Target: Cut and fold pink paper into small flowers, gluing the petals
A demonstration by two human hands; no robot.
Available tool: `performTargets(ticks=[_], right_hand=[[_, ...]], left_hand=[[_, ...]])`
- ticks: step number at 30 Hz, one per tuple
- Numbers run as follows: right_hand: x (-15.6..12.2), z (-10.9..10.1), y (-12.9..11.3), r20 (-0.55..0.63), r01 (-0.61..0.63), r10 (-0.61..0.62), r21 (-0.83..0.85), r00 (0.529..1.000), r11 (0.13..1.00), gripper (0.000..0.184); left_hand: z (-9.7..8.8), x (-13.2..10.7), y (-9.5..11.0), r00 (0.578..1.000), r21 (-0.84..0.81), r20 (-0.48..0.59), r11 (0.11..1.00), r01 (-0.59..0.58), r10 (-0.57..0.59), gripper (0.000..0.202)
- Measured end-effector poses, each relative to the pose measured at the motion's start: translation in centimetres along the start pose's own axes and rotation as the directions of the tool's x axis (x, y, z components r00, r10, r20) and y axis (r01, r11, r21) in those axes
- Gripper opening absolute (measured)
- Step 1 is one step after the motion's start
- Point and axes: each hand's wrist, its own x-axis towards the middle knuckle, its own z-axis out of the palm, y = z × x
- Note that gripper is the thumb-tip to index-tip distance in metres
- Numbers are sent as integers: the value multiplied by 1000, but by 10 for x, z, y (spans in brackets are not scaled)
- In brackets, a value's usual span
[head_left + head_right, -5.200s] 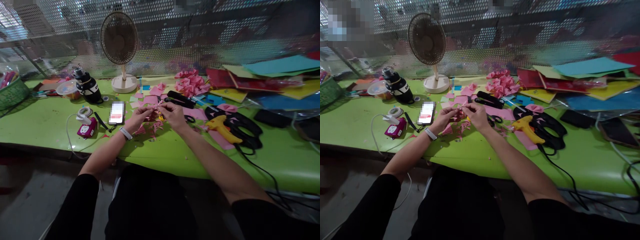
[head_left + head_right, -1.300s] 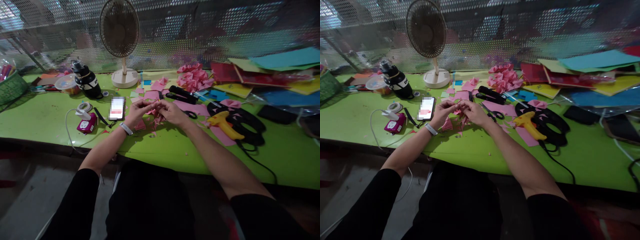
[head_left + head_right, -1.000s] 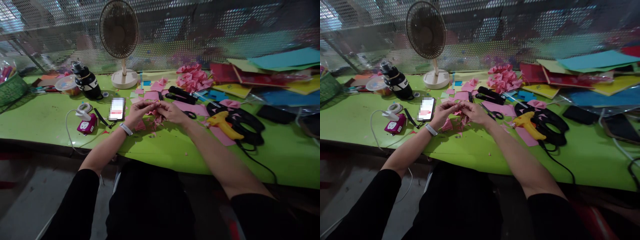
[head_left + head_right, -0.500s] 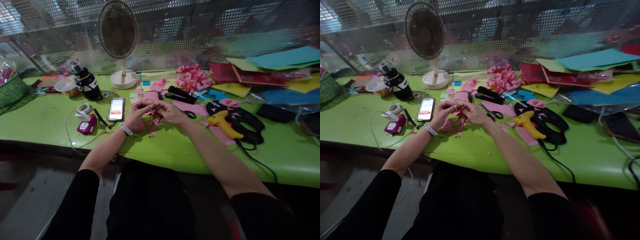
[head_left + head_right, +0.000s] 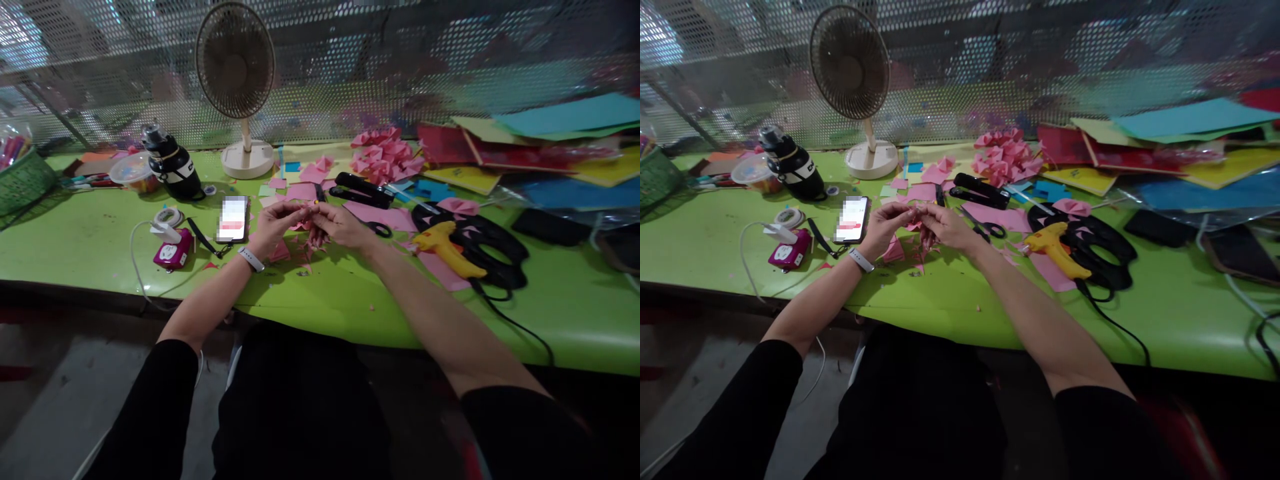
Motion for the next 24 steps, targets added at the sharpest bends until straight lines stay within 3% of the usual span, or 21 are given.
performTargets(ticks=[5,15,20,24], right_hand=[[-3,2,-3,-79,-10,8,-16,997,1000,34],[0,-1,-2,-172,153,-203,-263,964,952,22],[-2,-18,-11,-183,79,-150,-347,972,934,22],[-9,-55,-18,-120,-73,16,-487,993,870,21]], left_hand=[[-2,2,-4,999,12,-24,999,-33,33,26],[0,2,3,997,37,-41,997,-61,62,31],[-11,10,11,988,25,-134,996,-80,83,30],[-16,15,13,977,43,-192,995,-86,93,32]])
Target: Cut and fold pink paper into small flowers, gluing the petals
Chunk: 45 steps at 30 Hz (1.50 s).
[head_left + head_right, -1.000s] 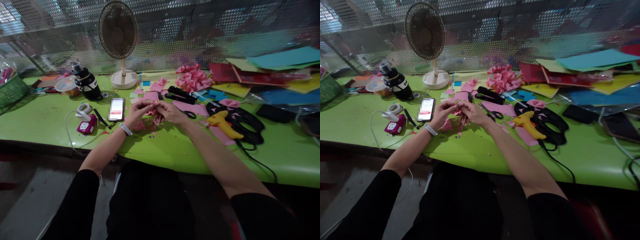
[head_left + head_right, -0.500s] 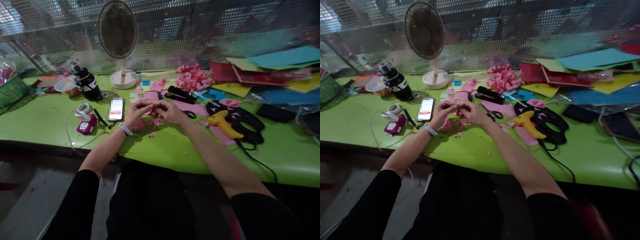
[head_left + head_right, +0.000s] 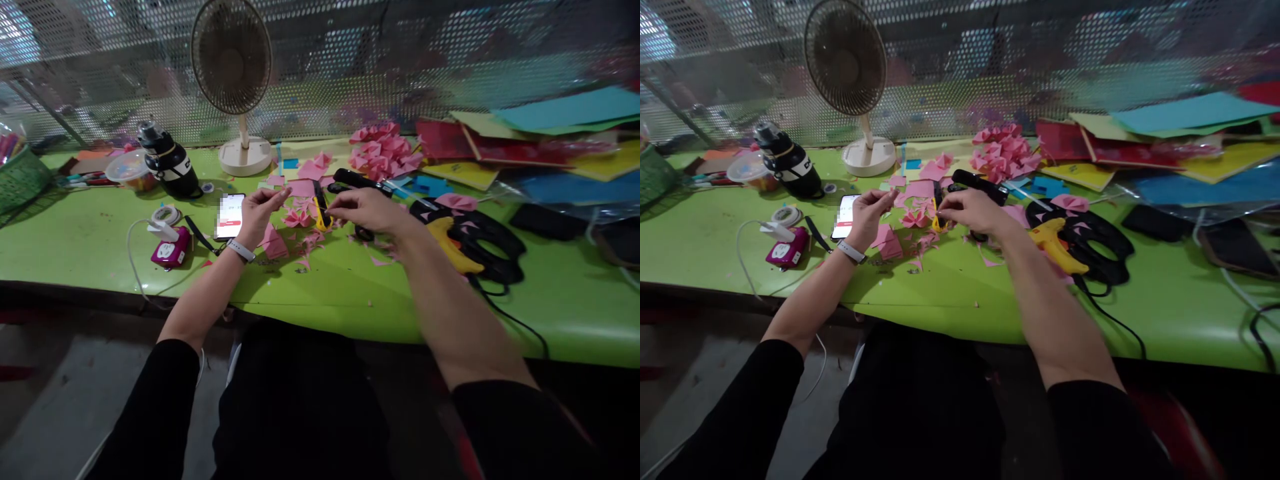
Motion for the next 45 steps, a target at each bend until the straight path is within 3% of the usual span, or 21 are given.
performTargets(ticks=[4,7,12,17,21,25,31,39,45], right_hand=[[-4,-37,22,-23,-145,145,-276,989,950,13],[-5,-52,36,-40,-178,178,-426,983,887,11],[-4,-53,43,-147,-202,142,-598,979,776,9],[-3,-46,34,-190,-304,241,-699,952,648,14],[-6,-50,31,-290,-385,254,-683,923,620,18],[-14,-66,28,-424,-538,335,-598,841,594,22],[-10,-64,26,-235,-596,567,-512,789,618,13],[0,-58,49,-349,-595,483,-516,803,617,6],[11,-22,55,-479,-596,379,-467,792,653,17]], left_hand=[[2,-2,-4,997,68,75,997,20,-25,31],[3,-3,-6,994,83,99,996,30,-38,29],[6,-6,-2,992,51,117,998,40,-46,31],[7,-7,1,986,79,145,994,72,-83,32],[5,-6,-3,988,84,137,994,63,-74,32],[4,-5,-6,983,64,173,996,54,-65,28],[5,-7,-6,982,96,165,992,79,-94,32],[4,-6,-8,981,126,165,989,78,-99,33],[3,-8,-9,978,147,186,987,68,-96,30]])
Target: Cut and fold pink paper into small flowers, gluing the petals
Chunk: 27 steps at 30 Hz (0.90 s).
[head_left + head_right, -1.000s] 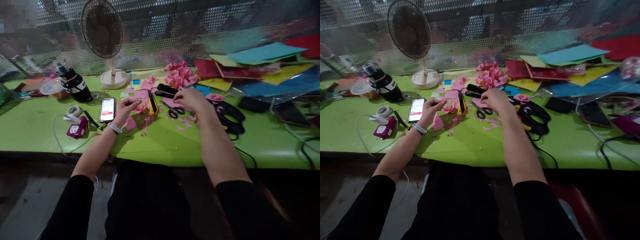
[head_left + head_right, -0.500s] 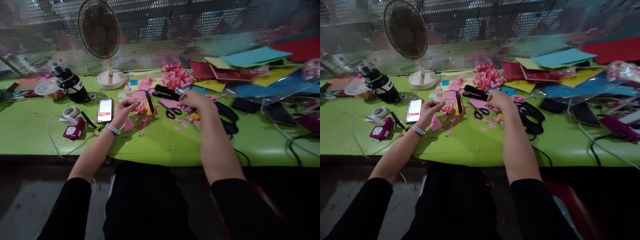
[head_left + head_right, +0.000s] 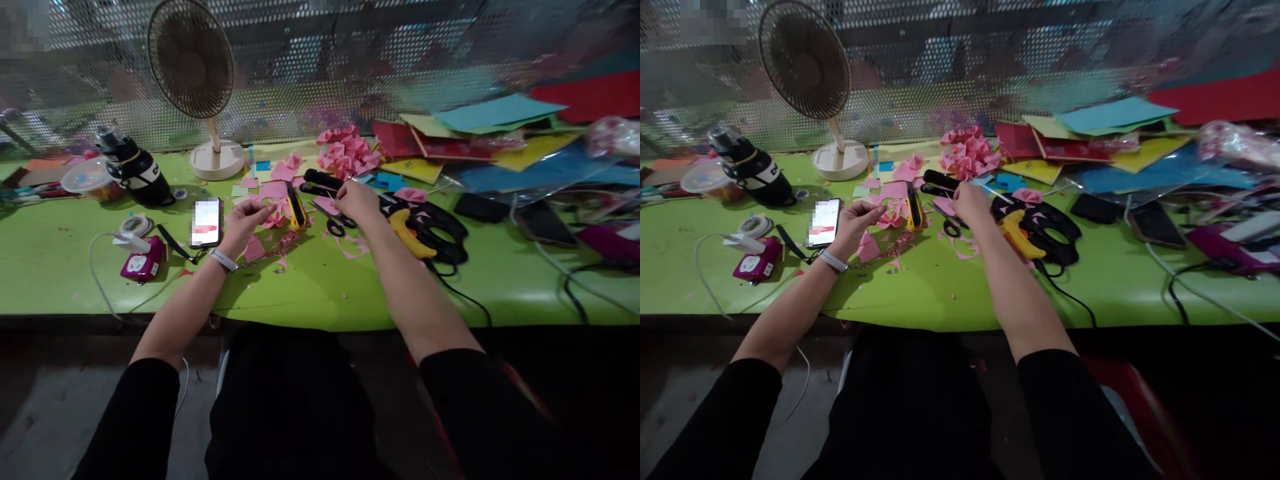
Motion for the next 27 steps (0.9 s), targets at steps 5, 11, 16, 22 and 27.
performTargets(ticks=[5,11,16,22,27], right_hand=[[-2,12,-8,-25,-67,68,43,997,997,19],[-4,7,-9,-11,-85,85,25,996,996,21],[-12,-12,-15,-113,-11,27,137,993,990,18],[-51,-39,-48,-9,437,-488,462,873,772,23],[-74,-35,-65,-60,575,-617,442,785,688,22]], left_hand=[[3,0,-1,1000,-30,-10,1000,10,-10,32],[0,0,-3,1000,-56,22,998,18,-17,29],[1,0,0,1000,-10,26,1000,11,-11,31],[2,0,-4,995,133,61,987,-88,81,28],[5,-3,-2,988,242,92,959,-145,126,14]])
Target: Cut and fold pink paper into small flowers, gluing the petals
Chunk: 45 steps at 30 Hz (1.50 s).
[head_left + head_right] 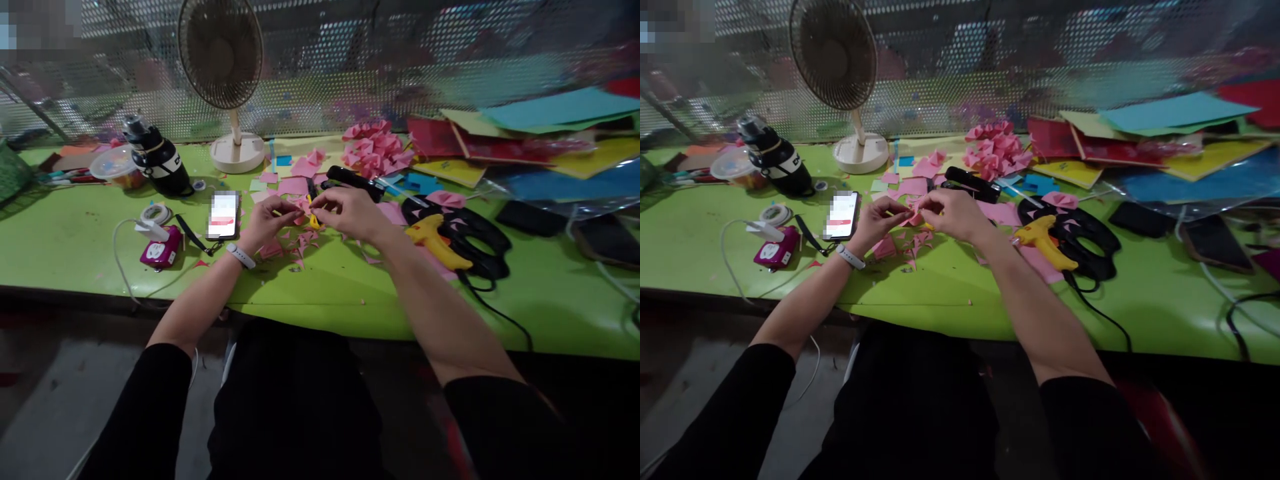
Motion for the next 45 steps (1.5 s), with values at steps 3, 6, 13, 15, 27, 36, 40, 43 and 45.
performTargets(ticks=[3,6,13,15,27,36,40,43,45], right_hand=[[-1,7,0,3,95,-95,-79,995,992,24],[-1,11,0,20,128,-126,-137,992,982,27],[-2,13,-2,41,138,-132,-191,990,972,25],[-2,13,-1,46,133,-126,-198,991,971,25],[-4,-30,1,228,-140,153,-71,962,988,24],[-48,4,26,342,23,19,-119,939,993,22],[-59,8,30,308,84,-18,-200,951,976,22],[-63,3,31,299,76,1,-247,954,966,25],[-63,-2,30,248,37,24,-238,969,971,27]], left_hand=[[2,-2,2,998,18,61,1000,-25,24,9],[2,-3,1,992,50,102,996,-80,74,6],[1,-3,1,992,132,106,988,-78,64,6],[2,-4,3,993,122,106,990,-72,59,7],[-25,11,-4,1000,341,2,940,24,-27,17],[-14,5,-23,996,554,89,830,-60,12,14],[-10,5,-29,999,529,44,848,-14,-11,16],[-11,7,-24,999,494,12,869,30,-41,16],[-12,8,-17,999,480,-19,876,41,-37,14]])
